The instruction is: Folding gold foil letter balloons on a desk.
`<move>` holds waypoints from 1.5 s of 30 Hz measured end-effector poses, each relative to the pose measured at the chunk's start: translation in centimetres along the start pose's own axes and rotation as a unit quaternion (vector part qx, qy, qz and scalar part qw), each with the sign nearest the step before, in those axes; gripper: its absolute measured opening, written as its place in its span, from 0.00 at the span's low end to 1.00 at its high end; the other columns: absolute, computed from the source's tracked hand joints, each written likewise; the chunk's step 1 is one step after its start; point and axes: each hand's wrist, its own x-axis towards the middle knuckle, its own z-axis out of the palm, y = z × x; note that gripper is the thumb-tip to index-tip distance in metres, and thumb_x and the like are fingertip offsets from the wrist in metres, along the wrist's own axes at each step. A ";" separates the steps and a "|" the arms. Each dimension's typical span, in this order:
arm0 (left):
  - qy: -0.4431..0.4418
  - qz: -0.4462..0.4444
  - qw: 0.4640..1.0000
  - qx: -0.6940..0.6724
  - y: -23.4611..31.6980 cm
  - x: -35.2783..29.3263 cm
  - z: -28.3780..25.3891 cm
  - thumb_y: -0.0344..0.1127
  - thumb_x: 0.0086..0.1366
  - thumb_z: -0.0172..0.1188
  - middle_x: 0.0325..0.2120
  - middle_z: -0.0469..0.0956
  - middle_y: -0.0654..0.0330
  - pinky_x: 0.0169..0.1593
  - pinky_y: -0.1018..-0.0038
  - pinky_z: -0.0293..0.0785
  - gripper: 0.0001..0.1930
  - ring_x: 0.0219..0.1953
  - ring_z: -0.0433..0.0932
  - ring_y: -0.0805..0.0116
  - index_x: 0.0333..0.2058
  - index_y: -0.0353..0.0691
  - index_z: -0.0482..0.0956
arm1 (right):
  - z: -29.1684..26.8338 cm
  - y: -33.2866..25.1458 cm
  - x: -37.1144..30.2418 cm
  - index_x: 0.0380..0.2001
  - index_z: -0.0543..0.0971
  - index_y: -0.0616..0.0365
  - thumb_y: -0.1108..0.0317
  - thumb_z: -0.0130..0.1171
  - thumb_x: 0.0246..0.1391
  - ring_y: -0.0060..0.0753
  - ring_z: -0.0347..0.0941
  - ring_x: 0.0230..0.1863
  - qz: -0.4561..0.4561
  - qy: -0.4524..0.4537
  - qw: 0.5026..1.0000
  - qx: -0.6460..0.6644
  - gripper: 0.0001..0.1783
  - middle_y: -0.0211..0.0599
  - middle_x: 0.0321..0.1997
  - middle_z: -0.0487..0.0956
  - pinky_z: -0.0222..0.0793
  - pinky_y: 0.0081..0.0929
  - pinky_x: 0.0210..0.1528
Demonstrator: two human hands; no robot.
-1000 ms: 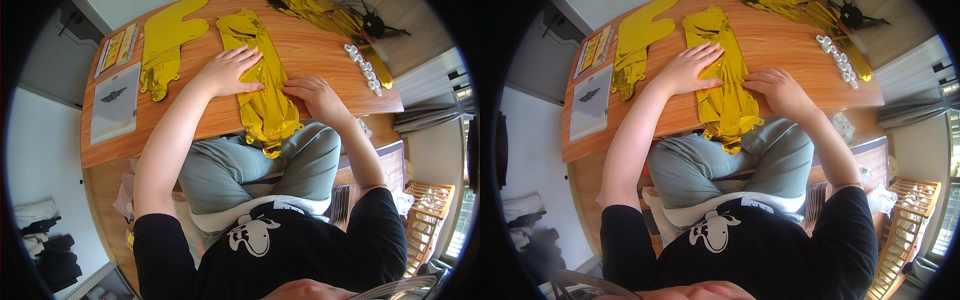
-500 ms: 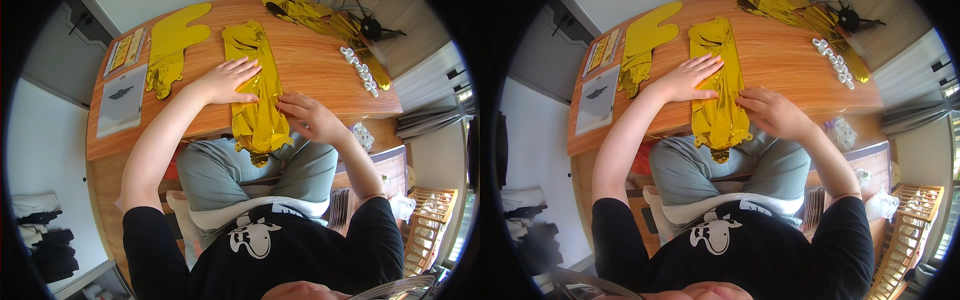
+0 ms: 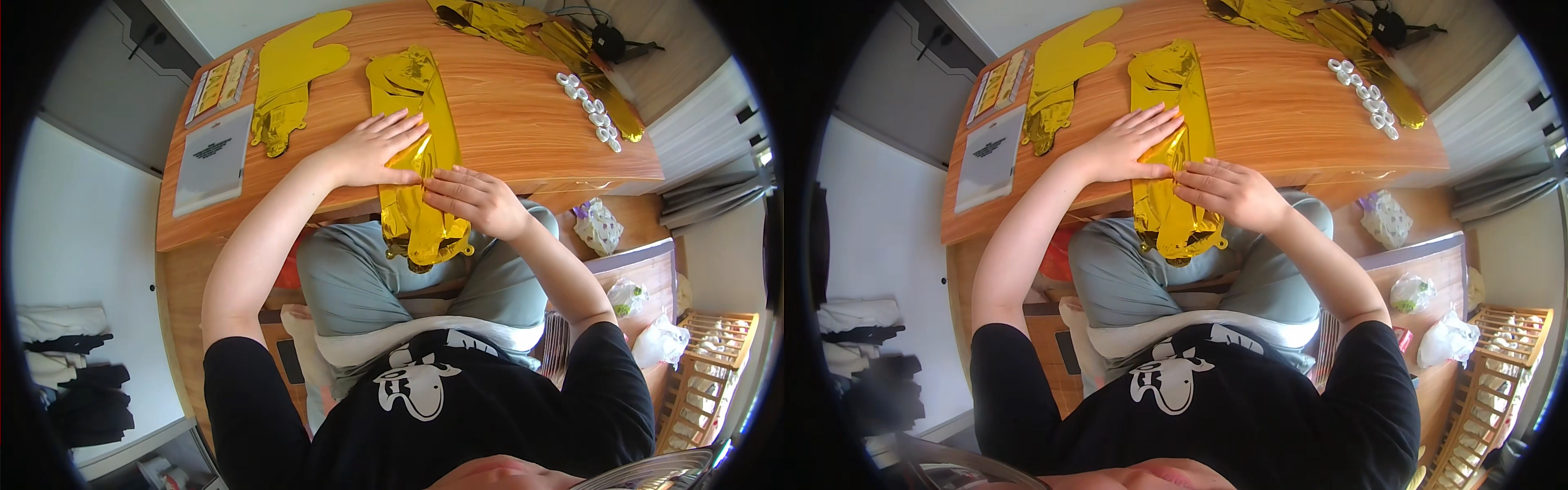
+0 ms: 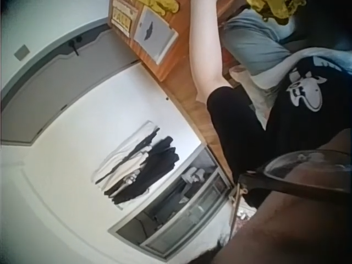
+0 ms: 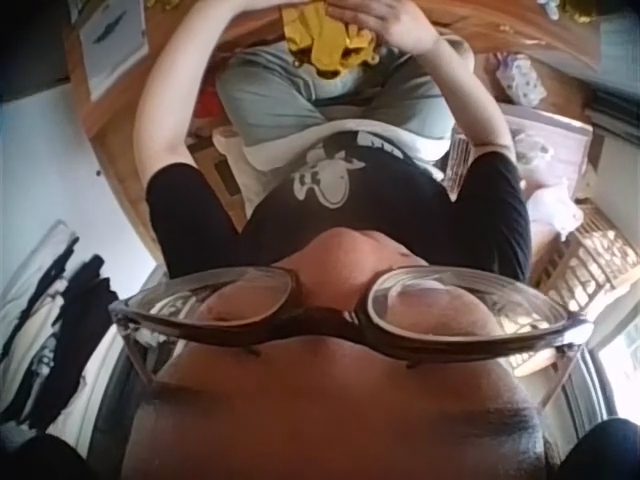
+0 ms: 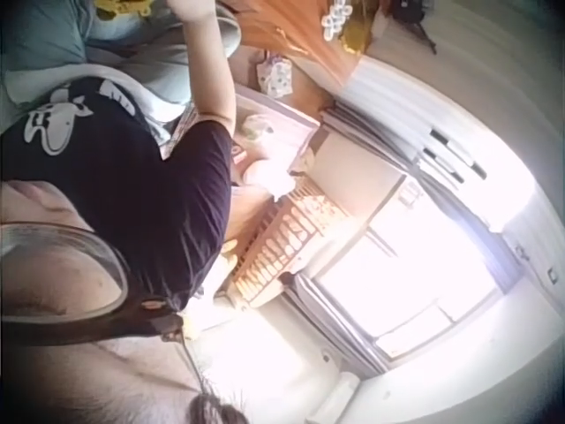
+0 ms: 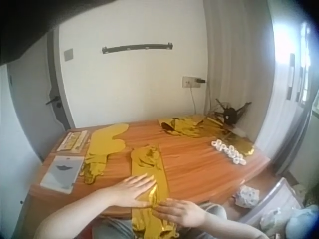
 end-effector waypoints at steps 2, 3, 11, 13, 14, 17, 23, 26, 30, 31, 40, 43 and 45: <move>-0.003 0.005 1.000 -0.011 -0.3 0.1 0.1 0.79 0.67 0.46 0.79 0.44 0.56 0.79 0.52 0.39 0.53 0.81 0.40 0.52 0.78 0.50 0.46 | -0.1 -0.2 0.2 0.55 0.83 0.54 0.70 0.57 0.57 0.42 0.78 0.64 0.003 0.009 1.000 -0.008 0.21 0.38 0.61 0.82 0.74 0.41 0.66; -0.004 0.006 1.000 -0.011 -0.3 0.3 0.1 0.79 0.66 0.47 0.79 0.44 0.56 0.79 0.52 0.39 0.53 0.81 0.39 0.53 0.78 0.51 0.46 | -0.1 -0.2 0.3 0.55 0.84 0.55 0.69 0.57 0.58 0.41 0.78 0.65 0.007 0.016 1.000 -0.019 0.21 0.38 0.61 0.82 0.74 0.40 0.66; 0.007 0.013 0.986 -0.167 -1.5 0.5 -0.4 0.75 0.70 0.46 0.79 0.46 0.55 0.79 0.57 0.39 0.47 0.81 0.40 0.55 0.77 0.48 0.54 | 0.1 0.0 0.5 0.54 0.83 0.54 0.68 0.56 0.58 0.39 0.80 0.62 0.012 0.007 1.000 0.011 0.21 0.36 0.59 0.84 0.75 0.39 0.66; 0.129 0.027 0.854 -0.504 -1.5 -0.2 0.0 0.70 0.72 0.49 0.78 0.49 0.53 0.79 0.59 0.39 0.44 0.81 0.42 0.56 0.75 0.47 0.59 | 0.0 -0.1 0.6 0.54 0.83 0.54 0.68 0.55 0.58 0.38 0.80 0.62 0.010 0.005 1.000 0.006 0.20 0.35 0.59 0.84 0.75 0.38 0.65; 0.177 0.026 0.845 -0.504 -1.7 -1.0 -0.2 0.67 0.73 0.51 0.78 0.51 0.51 0.79 0.59 0.42 0.41 0.80 0.44 0.57 0.75 0.46 0.60 | -0.1 -0.3 0.7 0.54 0.84 0.54 0.67 0.55 0.59 0.39 0.80 0.62 0.018 0.004 1.000 0.022 0.20 0.36 0.59 0.84 0.75 0.40 0.66; 0.197 0.041 0.906 -0.373 -0.3 -3.6 0.0 0.73 0.65 0.56 0.77 0.53 0.52 0.78 0.57 0.46 0.50 0.79 0.48 0.55 0.74 0.44 0.60 | -0.2 -0.2 0.4 0.53 0.84 0.54 0.67 0.55 0.59 0.40 0.80 0.62 0.033 -0.005 0.998 0.045 0.20 0.37 0.58 0.84 0.75 0.41 0.66; 0.093 0.053 0.991 0.082 6.5 -8.0 1.3 0.55 0.57 0.70 0.72 0.64 0.58 0.75 0.53 0.59 0.46 0.76 0.60 0.59 0.72 0.47 0.66 | -1.0 -0.4 0.7 0.52 0.85 0.55 0.68 0.57 0.58 0.40 0.80 0.62 0.037 -0.019 0.998 0.056 0.19 0.37 0.57 0.85 0.76 0.41 0.65; 0.240 0.034 0.964 0.108 7.4 -7.2 4.1 0.39 0.67 0.61 0.66 0.74 0.60 0.72 0.57 0.66 0.29 0.71 0.69 0.62 0.67 0.47 0.73 | -1.1 -0.7 0.7 0.51 0.85 0.55 0.68 0.58 0.57 0.40 0.80 0.62 0.039 -0.022 0.997 0.058 0.19 0.38 0.57 0.85 0.77 0.41 0.64; 0.294 0.022 0.955 0.034 8.0 -6.3 4.5 0.34 0.70 0.57 0.60 0.80 0.61 0.68 0.60 0.71 0.22 0.65 0.76 0.64 0.62 0.45 0.80 | -1.1 -0.5 1.0 0.50 0.85 0.55 0.69 0.59 0.57 0.42 0.81 0.60 0.043 -0.021 0.997 0.056 0.18 0.38 0.56 0.85 0.78 0.40 0.62; 0.303 0.024 0.952 0.032 7.9 -6.2 4.7 0.34 0.70 0.56 0.59 0.82 0.61 0.67 0.60 0.73 0.20 0.64 0.77 0.63 0.60 0.45 0.81 | -1.1 -0.6 0.9 0.50 0.85 0.55 0.69 0.59 0.57 0.42 0.81 0.60 0.045 -0.023 0.997 0.056 0.18 0.38 0.56 0.85 0.78 0.40 0.62; 0.313 0.025 0.949 0.018 7.8 -6.1 4.6 0.33 0.68 0.57 0.55 0.84 0.61 0.62 0.62 0.77 0.18 0.62 0.80 0.63 0.56 0.45 0.84 | 0.6 -1.6 -0.4 0.45 0.86 0.58 0.78 0.70 0.45 0.48 0.82 0.54 0.193 0.123 0.974 0.011 0.19 0.40 0.51 0.84 0.79 0.41 0.57; 0.320 0.029 0.947 0.009 7.9 -6.1 4.5 0.33 0.68 0.57 0.55 0.84 0.61 0.62 0.62 0.78 0.18 0.61 0.80 0.63 0.54 0.45 0.85 | 0.7 -1.1 -0.7 0.42 0.87 0.58 0.79 0.69 0.42 0.47 0.82 0.53 0.193 0.106 0.975 0.026 0.19 0.38 0.48 0.85 0.79 0.41 0.57; 0.322 0.030 0.946 0.005 7.9 -6.1 4.4 0.33 0.68 0.57 0.54 0.84 0.61 0.61 0.62 0.78 0.18 0.61 0.80 0.62 0.54 0.46 0.86 | 0.6 -1.1 -0.3 0.41 0.87 0.58 0.79 0.69 0.42 0.46 0.82 0.52 0.187 0.107 0.976 0.027 0.18 0.37 0.46 0.86 0.79 0.41 0.57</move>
